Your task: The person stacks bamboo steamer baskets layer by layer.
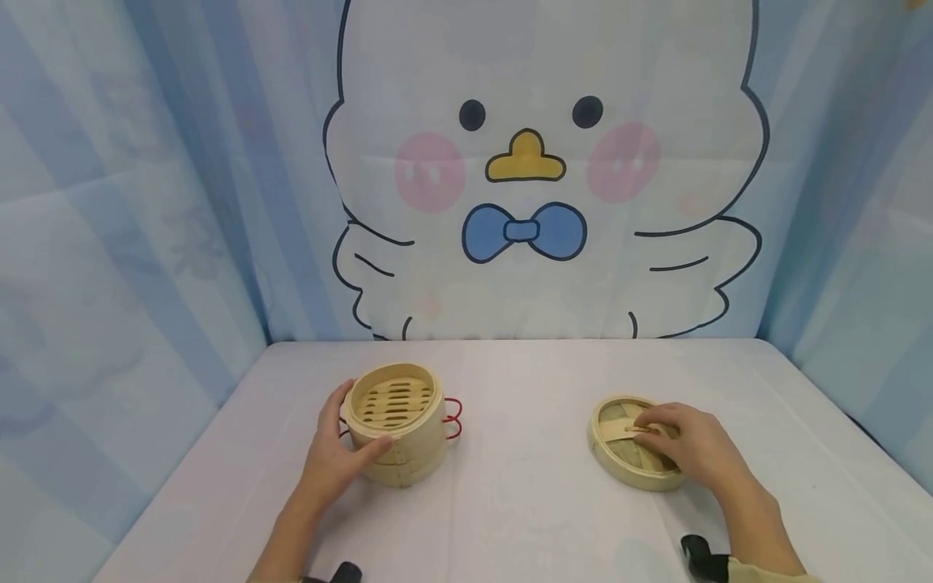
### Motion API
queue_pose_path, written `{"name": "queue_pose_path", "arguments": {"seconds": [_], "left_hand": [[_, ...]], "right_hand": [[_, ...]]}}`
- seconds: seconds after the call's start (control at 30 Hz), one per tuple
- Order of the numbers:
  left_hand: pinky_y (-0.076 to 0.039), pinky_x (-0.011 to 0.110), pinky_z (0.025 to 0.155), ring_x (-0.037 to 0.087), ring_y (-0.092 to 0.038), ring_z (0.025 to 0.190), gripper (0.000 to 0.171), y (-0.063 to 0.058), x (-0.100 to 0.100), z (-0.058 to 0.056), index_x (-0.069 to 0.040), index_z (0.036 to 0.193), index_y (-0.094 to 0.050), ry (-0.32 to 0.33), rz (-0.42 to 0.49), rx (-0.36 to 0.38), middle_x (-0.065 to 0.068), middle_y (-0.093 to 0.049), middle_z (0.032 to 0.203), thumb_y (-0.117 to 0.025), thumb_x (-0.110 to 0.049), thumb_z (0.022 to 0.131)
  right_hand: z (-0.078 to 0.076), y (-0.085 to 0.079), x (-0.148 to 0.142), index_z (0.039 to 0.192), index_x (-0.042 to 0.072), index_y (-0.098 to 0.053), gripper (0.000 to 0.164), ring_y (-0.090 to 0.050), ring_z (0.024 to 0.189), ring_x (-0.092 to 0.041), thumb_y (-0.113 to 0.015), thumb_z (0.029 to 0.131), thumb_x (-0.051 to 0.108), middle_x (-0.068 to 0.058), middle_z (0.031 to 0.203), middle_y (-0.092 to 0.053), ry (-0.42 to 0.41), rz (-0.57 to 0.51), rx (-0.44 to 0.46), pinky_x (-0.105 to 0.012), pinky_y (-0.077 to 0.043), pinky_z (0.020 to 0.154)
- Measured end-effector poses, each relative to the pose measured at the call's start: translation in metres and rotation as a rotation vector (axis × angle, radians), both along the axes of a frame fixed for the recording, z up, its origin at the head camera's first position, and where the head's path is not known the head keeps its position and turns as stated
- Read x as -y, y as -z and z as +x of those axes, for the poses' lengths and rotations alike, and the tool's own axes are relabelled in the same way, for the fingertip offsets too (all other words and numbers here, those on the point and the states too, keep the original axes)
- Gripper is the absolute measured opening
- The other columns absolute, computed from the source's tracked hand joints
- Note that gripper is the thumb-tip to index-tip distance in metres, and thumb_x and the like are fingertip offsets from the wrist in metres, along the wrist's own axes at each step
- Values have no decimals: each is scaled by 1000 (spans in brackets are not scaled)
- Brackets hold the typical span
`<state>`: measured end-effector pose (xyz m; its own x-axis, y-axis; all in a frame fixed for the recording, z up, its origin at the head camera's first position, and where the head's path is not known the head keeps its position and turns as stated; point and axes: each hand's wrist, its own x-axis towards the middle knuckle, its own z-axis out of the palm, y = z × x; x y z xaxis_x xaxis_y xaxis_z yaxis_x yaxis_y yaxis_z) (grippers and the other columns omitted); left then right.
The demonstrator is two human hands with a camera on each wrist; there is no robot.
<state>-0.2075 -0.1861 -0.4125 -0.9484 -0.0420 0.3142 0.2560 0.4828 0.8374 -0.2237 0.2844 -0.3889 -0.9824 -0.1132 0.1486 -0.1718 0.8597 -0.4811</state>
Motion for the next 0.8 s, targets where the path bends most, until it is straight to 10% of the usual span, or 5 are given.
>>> {"name": "queue_pose_path", "arguments": {"seconds": [0.8], "left_hand": [[-31, 66, 108, 42, -26, 146, 100, 3, 1, -2, -4, 157, -24, -3, -6, -17, 21, -28, 159, -84, -29, 81]], "right_hand": [[0, -4, 8, 102, 10, -76, 20, -55, 117, -52, -81, 87, 23, -24, 121, -66, 11, 7, -117, -66, -42, 97]]}}
